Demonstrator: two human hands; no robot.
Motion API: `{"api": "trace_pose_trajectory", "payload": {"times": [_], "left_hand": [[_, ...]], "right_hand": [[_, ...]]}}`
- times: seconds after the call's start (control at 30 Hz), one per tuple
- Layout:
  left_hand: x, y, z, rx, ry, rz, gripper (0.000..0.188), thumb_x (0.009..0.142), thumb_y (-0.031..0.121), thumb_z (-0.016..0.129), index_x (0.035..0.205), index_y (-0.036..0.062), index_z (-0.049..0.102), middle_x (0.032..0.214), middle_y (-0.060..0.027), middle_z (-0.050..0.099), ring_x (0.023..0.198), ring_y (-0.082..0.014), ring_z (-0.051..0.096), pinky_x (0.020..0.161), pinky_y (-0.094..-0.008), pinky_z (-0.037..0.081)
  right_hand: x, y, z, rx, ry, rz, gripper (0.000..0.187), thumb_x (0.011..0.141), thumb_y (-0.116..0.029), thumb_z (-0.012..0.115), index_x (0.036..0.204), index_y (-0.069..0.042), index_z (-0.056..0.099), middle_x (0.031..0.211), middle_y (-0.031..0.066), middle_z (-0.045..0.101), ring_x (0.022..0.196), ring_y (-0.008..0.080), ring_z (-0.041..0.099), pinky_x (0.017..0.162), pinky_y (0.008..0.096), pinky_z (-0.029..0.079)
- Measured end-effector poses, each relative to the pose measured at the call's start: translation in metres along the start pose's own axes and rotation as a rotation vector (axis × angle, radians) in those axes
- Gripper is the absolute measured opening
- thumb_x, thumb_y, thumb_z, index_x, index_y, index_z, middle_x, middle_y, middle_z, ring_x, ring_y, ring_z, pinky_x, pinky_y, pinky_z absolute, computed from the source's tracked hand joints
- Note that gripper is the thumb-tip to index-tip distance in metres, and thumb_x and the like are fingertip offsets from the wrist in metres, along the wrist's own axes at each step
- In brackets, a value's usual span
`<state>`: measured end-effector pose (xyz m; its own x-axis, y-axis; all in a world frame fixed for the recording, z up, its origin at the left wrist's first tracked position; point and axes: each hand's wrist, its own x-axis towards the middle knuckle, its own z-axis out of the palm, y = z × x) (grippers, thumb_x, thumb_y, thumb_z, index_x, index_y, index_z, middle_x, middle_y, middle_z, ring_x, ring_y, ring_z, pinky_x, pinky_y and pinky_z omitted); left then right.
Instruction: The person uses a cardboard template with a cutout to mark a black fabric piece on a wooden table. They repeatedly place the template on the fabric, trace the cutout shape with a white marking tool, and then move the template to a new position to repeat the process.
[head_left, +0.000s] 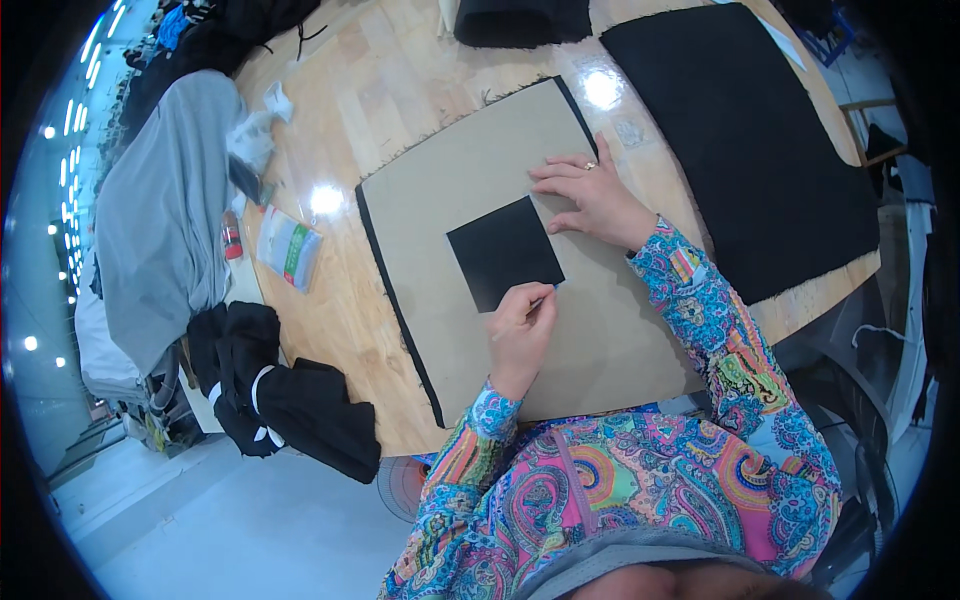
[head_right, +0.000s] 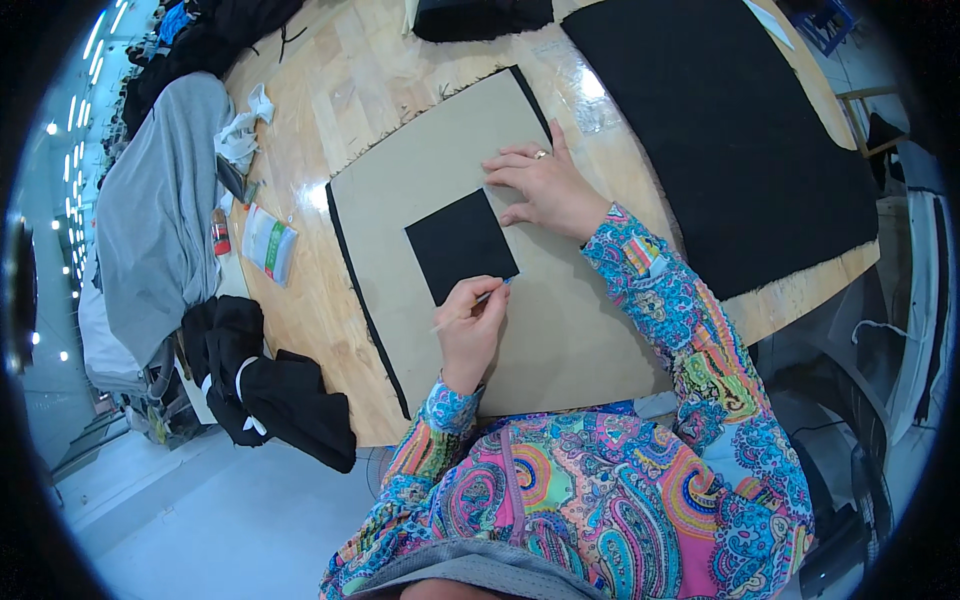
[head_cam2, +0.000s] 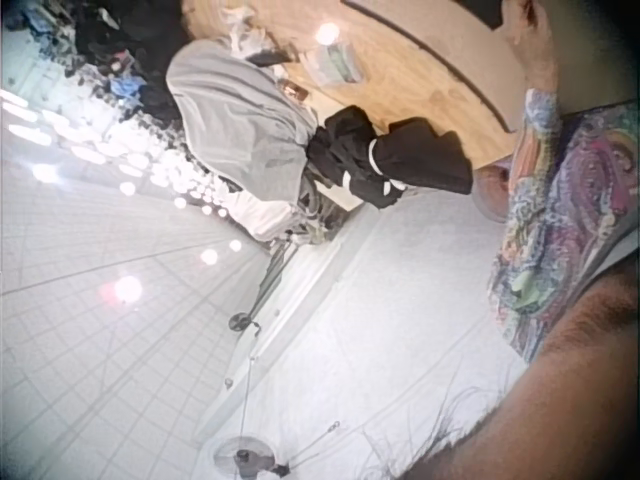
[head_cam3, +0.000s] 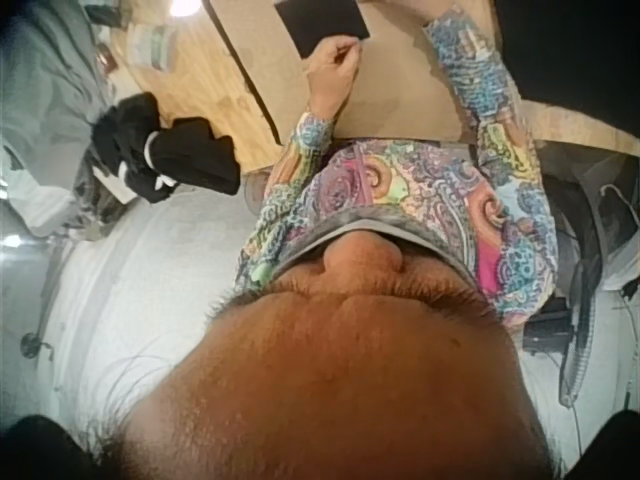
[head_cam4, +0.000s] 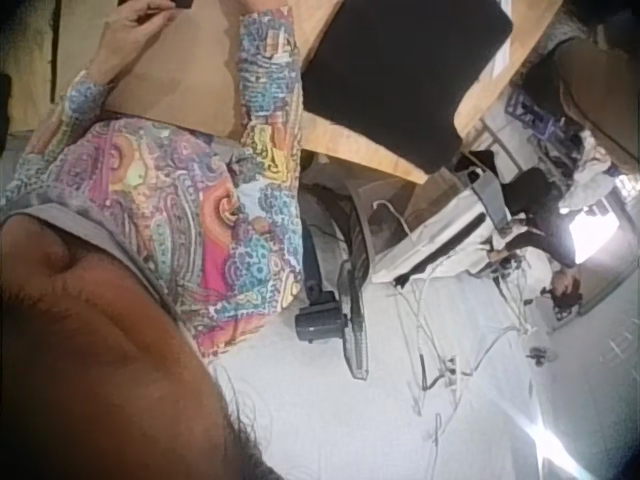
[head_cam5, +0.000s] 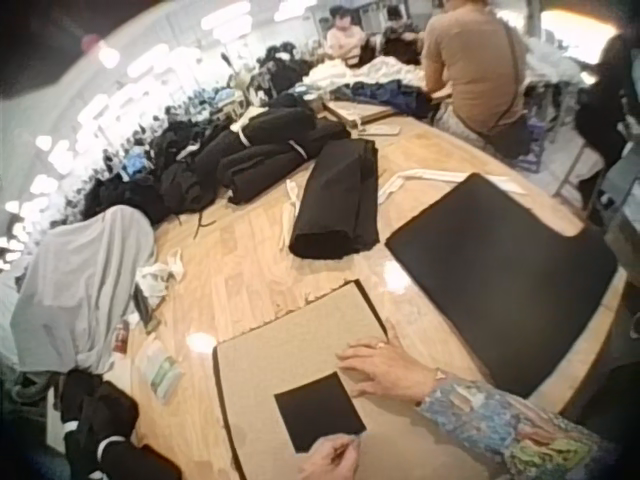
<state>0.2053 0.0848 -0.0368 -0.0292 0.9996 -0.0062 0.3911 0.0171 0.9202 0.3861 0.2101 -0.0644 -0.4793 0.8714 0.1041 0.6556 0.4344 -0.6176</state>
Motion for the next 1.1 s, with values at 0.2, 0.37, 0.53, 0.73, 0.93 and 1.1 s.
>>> {"api": "trace_pose_trajectory", "payload": {"times": [0.2,0.37,0.53,0.73,0.93,1.1], "left_hand": [[0.003,0.001,0.006,0.035,-0.024,0.016,0.007,0.084,0.001,0.067,0.09,-0.0017,0.068,0.088,-0.0066,0.067,0.07,-0.0075,0.061,0.06,-0.021,0.051],[0.006,0.007,0.006,0.09,-0.052,0.016,0.008,0.083,0.001,0.066,0.091,-0.0011,0.067,0.088,-0.009,0.067,0.071,-0.0119,0.063,0.063,-0.0236,0.052],[0.002,0.004,0.002,0.134,-0.045,0.008,0.009,0.083,0.001,0.065,0.091,0.0001,0.065,0.09,-0.0114,0.067,0.073,-0.0182,0.066,0.065,-0.0267,0.053],[-0.01,-0.003,-0.019,0.179,0.02,-0.023,0.006,0.084,0.003,0.067,0.089,-0.0003,0.068,0.085,-0.0067,0.067,0.068,-0.0093,0.062,0.061,-0.0228,0.05],[-0.018,-0.005,-0.033,0.186,0.017,-0.098,0.008,0.082,0.002,0.065,0.091,0.0002,0.066,0.088,-0.0109,0.067,0.072,-0.0167,0.066,0.065,-0.0268,0.053],[-0.018,-0.003,-0.034,0.196,0.01,-0.125,0.009,0.082,0.002,0.065,0.091,-0.0002,0.067,0.088,-0.011,0.067,0.073,-0.0168,0.066,0.066,-0.0268,0.054]], "right_hand": [[-0.001,-0.001,-0.002,0.005,-0.015,0.019,0.049,0.069,-0.03,0.079,0.114,-0.015,0.066,0.131,-0.0032,0.056,0.13,0.0187,0.042,0.113,0.0627,0.0],[-0.001,-0.003,-0.004,0.002,-0.024,0.027,0.049,0.069,-0.03,0.079,0.114,-0.015,0.066,0.131,-0.0033,0.057,0.13,0.0185,0.042,0.113,0.0627,-0.001],[-0.001,-0.002,-0.003,0.012,-0.012,0.017,0.05,0.069,-0.03,0.078,0.115,-0.015,0.065,0.13,-0.0033,0.057,0.13,0.0182,0.042,0.113,0.0619,-0.001],[-0.001,-0.001,-0.003,0.004,-0.013,0.018,0.05,0.069,-0.03,0.078,0.115,-0.015,0.065,0.13,-0.003,0.057,0.13,0.0185,0.041,0.113,0.0613,-0.001],[0.0,-0.003,-0.003,0.021,-0.017,0.029,0.048,0.069,-0.029,0.078,0.113,-0.014,0.066,0.13,-0.0029,0.057,0.13,0.0187,0.041,0.113,0.0615,-0.001],[-0.001,-0.003,-0.004,0.021,-0.019,0.033,0.047,0.069,-0.028,0.078,0.112,-0.013,0.067,0.13,-0.0026,0.057,0.13,0.019,0.041,0.113,0.0617,-0.001]]}}
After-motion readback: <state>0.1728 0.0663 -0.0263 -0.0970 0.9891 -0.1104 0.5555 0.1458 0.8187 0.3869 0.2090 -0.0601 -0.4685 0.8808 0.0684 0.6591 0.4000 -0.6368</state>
